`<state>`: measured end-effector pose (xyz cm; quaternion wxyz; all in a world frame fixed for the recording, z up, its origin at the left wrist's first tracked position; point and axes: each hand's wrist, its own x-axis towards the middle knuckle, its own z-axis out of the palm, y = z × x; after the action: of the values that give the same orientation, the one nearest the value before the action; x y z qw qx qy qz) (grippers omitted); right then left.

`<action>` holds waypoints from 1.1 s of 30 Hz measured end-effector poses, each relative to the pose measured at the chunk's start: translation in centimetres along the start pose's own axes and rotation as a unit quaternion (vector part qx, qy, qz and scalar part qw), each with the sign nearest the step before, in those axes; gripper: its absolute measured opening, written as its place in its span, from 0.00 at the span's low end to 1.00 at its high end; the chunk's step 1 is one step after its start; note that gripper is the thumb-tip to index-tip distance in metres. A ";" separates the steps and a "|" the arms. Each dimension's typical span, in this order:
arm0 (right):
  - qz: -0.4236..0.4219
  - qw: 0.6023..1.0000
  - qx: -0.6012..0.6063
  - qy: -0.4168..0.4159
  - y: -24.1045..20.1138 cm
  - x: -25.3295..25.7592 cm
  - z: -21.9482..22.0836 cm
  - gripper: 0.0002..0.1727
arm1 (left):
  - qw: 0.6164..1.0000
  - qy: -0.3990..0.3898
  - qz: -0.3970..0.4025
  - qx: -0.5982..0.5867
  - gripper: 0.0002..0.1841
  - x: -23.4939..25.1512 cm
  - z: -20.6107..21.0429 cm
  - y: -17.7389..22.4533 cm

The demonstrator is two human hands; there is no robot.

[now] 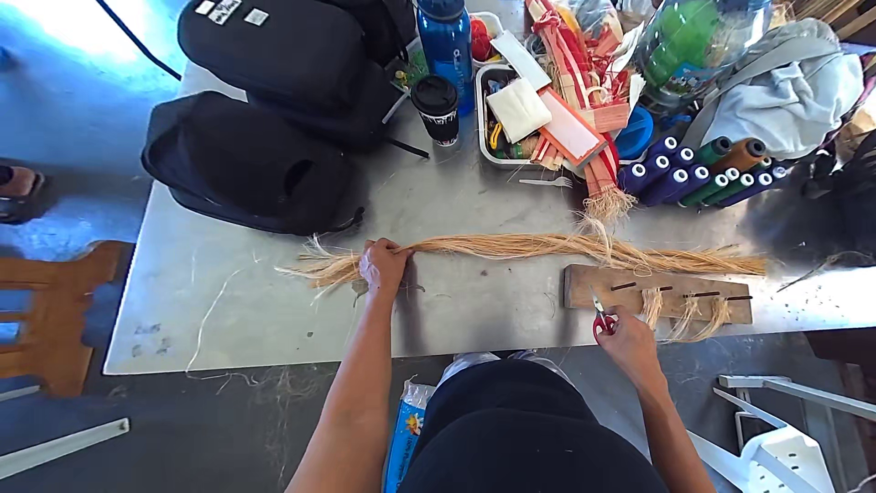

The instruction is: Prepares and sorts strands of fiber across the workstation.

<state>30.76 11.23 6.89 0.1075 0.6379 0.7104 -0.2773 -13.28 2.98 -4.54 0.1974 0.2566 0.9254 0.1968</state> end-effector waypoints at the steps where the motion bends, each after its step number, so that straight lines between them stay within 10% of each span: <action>1: 0.007 1.000 0.000 0.016 0.1 0.4 0.2 0.26 | 1.000 -0.006 -0.010 0.004 0.19 0.1 0.0 0.3; 9: 0.020 0.998 -0.048 0.045 -0.9 4.4 2.2 0.24 | 0.998 -0.029 -0.040 0.041 0.36 -2.9 -1.7 3.1; 18: 0.035 0.995 -0.077 0.061 -1.4 5.6 3.8 0.23 | 0.984 0.005 0.176 -0.032 0.19 -10.1 -0.1 4.4; 24: 0.034 0.995 -0.071 0.067 -1.5 5.6 3.6 0.24 | 0.940 -0.030 0.339 -0.034 0.17 -8.9 5.5 3.4; 33: -0.003 0.990 -0.003 0.144 -1.2 3.5 2.0 0.19 | 0.947 -0.038 0.317 -0.009 0.26 -3.5 7.7 2.9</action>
<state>28.59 13.06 3.80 0.0056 0.6687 0.7212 -0.1810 -5.76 5.37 -8.79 0.1620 0.5425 0.7861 0.2480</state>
